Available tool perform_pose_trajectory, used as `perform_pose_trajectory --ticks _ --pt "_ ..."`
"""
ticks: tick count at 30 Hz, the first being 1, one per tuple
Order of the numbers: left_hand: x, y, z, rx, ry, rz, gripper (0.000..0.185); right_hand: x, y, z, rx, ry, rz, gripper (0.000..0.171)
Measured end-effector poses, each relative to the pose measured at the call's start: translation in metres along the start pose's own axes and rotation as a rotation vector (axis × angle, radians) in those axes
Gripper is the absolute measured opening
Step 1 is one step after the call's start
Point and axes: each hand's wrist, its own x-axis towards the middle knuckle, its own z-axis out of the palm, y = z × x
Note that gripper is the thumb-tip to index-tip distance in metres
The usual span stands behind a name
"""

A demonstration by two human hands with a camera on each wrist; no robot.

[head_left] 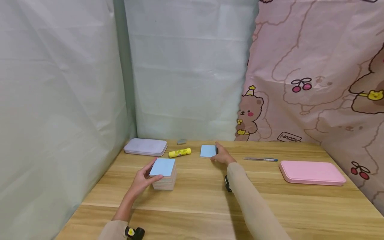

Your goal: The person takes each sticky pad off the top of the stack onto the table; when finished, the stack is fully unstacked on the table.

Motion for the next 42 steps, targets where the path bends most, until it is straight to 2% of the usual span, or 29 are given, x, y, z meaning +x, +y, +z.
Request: perform_pose_trajectory --ticks 6,11,15,25,32,37,42 --pt "0.000 0.001 0.001 -0.003 -0.003 -0.012 0.078 -0.003 0.000 0.001 -0.001 0.001 -0.010 0.096" --pt "0.000 0.002 0.001 -0.019 -0.006 -0.016 0.078 -0.010 -0.008 0.005 0.067 0.039 -0.070 0.094" --pt "-0.001 0.001 0.000 -0.025 -0.003 -0.023 0.078 -0.023 -0.023 0.016 0.123 0.049 -0.128 0.089" --pt "-0.001 -0.002 -0.001 -0.017 -0.012 -0.028 0.080 -0.066 -0.080 0.056 0.126 -0.083 -0.345 0.081" --pt "0.000 0.000 0.002 -0.058 -0.011 -0.014 0.079 -0.076 -0.099 0.079 0.097 -0.154 -0.378 0.088" --pt "-0.001 -0.001 0.002 -0.038 -0.002 -0.042 0.079 -0.077 -0.105 0.090 0.079 -0.178 -0.392 0.093" --pt "-0.001 0.000 0.002 -0.031 0.001 -0.040 0.079 -0.077 -0.109 0.097 0.071 -0.180 -0.390 0.094"
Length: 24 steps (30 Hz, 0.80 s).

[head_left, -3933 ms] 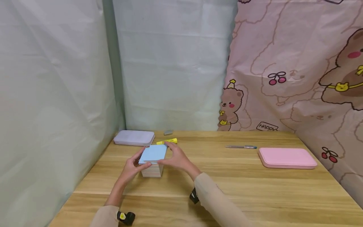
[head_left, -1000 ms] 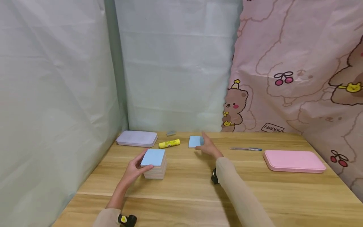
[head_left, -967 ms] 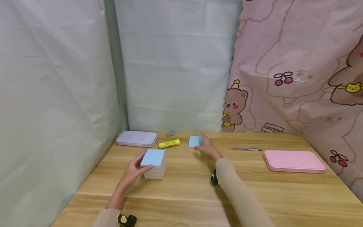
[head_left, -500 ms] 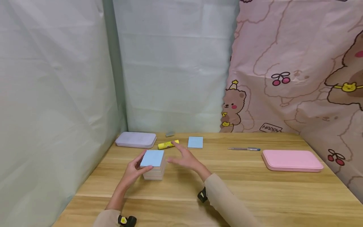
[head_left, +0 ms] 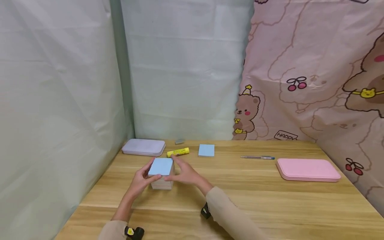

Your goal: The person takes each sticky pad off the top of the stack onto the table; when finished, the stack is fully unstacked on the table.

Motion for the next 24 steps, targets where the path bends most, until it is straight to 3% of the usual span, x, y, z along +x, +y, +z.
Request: perform_pose_trajectory --ticks 9,15,24 --pt "0.0005 0.0002 -0.0009 0.035 -0.028 0.054 0.082 0.0014 0.0007 0.0033 -0.018 0.035 0.019 0.090" --pt "0.0006 0.0007 -0.0017 0.052 -0.022 0.050 0.083 0.0027 0.0000 0.0037 -0.025 0.063 0.018 0.088" --pt "-0.0002 -0.0013 -0.0024 0.016 -0.042 0.072 0.082 0.0024 0.0032 -0.0038 0.022 0.111 -0.010 0.086"
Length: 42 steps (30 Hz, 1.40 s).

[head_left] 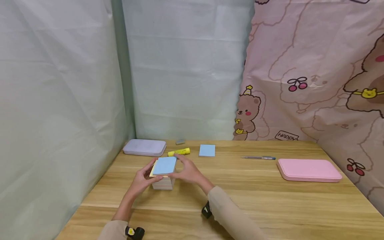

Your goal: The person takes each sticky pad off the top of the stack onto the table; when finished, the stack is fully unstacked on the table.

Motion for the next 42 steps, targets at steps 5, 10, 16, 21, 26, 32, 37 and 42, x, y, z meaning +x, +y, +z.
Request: perform_pose_trajectory --ticks 5,10,16,21,26,32,37,42 --pt "0.001 -0.001 0.000 0.001 0.013 -0.010 0.083 0.000 0.002 -0.019 0.028 0.014 -0.005 0.085" --pt "0.001 -0.003 0.001 0.004 0.013 -0.012 0.083 0.001 0.013 -0.048 0.028 0.024 -0.019 0.086" --pt "-0.001 -0.006 -0.002 0.006 0.015 -0.065 0.085 0.003 0.030 -0.095 0.003 0.031 0.000 0.085" --pt "-0.002 -0.006 -0.002 0.015 0.013 -0.085 0.085 -0.001 0.045 -0.139 -0.065 0.043 0.055 0.083" --pt "-0.001 -0.006 0.000 0.027 0.023 -0.082 0.085 -0.008 0.066 -0.177 -0.090 0.048 0.096 0.082" --pt "0.000 -0.006 0.001 0.044 0.019 -0.094 0.085 -0.019 0.094 -0.201 -0.126 0.044 0.152 0.083" --pt "0.001 -0.006 0.001 0.041 0.021 -0.098 0.085 -0.024 0.110 -0.212 -0.118 0.015 0.221 0.087" --pt "0.000 -0.006 0.000 0.029 0.012 -0.092 0.085 -0.025 0.125 -0.218 -0.133 -0.008 0.268 0.088"
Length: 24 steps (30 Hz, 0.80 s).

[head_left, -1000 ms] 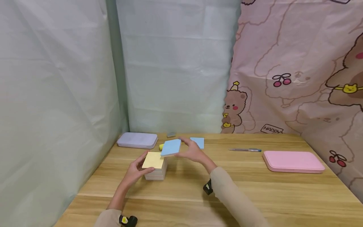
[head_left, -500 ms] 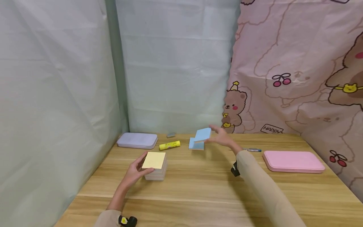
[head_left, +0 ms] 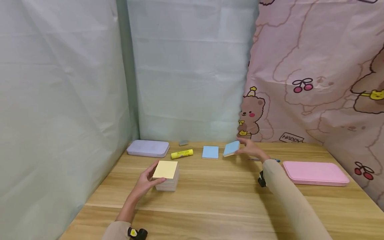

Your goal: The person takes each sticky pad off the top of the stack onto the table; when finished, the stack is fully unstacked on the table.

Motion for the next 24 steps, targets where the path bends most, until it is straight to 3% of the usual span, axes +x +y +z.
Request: perform_pose_trajectory --ticks 16,24 --pt "-0.002 0.001 0.002 -0.008 0.015 -0.025 0.085 0.004 0.024 0.002 0.016 -0.094 0.040 0.090" --pt "-0.001 0.003 0.002 -0.022 0.008 -0.023 0.084 0.006 0.023 -0.003 -0.010 -0.106 0.057 0.091"
